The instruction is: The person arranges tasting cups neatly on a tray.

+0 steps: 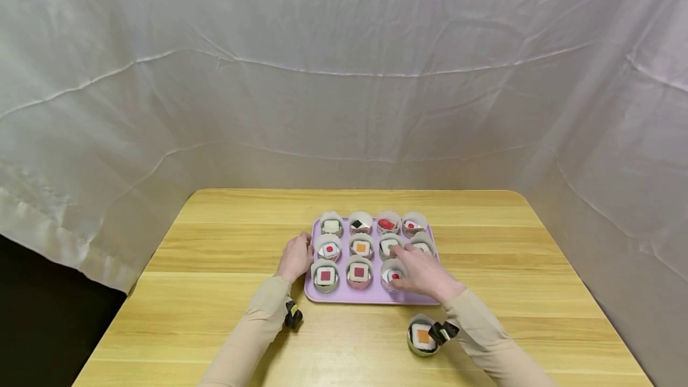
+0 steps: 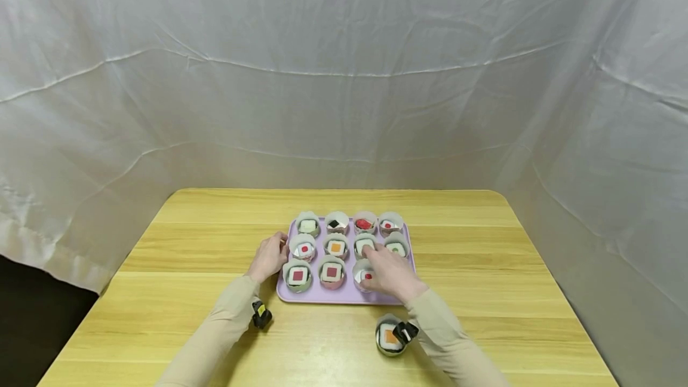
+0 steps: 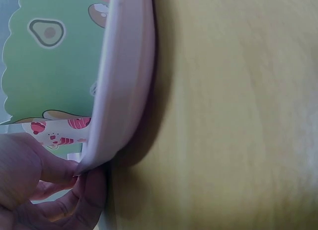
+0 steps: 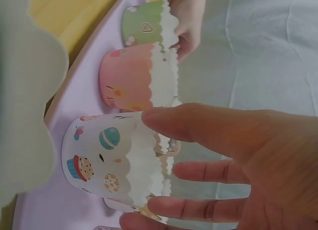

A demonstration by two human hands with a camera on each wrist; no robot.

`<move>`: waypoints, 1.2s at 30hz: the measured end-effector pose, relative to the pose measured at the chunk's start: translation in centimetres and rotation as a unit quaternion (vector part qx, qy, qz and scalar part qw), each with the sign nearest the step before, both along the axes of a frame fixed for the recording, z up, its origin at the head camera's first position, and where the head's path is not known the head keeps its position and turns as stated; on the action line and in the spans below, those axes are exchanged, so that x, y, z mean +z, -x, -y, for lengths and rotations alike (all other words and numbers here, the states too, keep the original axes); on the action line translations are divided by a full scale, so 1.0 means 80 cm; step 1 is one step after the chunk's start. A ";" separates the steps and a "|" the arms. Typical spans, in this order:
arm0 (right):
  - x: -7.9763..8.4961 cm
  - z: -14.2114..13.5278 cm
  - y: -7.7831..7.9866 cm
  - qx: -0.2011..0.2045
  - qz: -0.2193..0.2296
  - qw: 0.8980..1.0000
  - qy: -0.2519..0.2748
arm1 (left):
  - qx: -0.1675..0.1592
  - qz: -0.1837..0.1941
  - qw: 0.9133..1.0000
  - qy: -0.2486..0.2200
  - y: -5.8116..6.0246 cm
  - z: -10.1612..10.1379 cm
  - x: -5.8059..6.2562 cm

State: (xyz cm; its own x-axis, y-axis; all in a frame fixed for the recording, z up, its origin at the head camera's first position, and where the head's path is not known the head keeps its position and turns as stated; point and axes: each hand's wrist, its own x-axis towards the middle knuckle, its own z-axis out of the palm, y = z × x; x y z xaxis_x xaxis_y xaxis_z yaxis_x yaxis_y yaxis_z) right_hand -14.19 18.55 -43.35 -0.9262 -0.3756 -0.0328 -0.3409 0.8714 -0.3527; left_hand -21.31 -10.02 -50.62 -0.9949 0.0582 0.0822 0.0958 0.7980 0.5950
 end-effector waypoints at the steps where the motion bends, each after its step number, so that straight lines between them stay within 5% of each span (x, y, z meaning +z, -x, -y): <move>1: 0.001 -0.002 -0.001 -0.003 -0.002 1.000 0.001 | -0.001 -0.002 1.000 0.001 0.000 0.000 0.000; 10: 0.006 -0.015 -0.014 -0.028 -0.001 1.000 0.008 | 0.002 0.004 1.000 0.000 -0.001 -0.001 -0.001; 22: 0.005 -0.037 -0.034 0.005 0.026 0.999 0.035 | 0.004 0.006 1.000 0.000 -0.001 -0.001 0.000; 36: -0.006 -0.044 -0.062 -0.019 0.035 0.999 0.028 | 0.003 0.010 1.000 0.001 -0.001 -0.001 0.000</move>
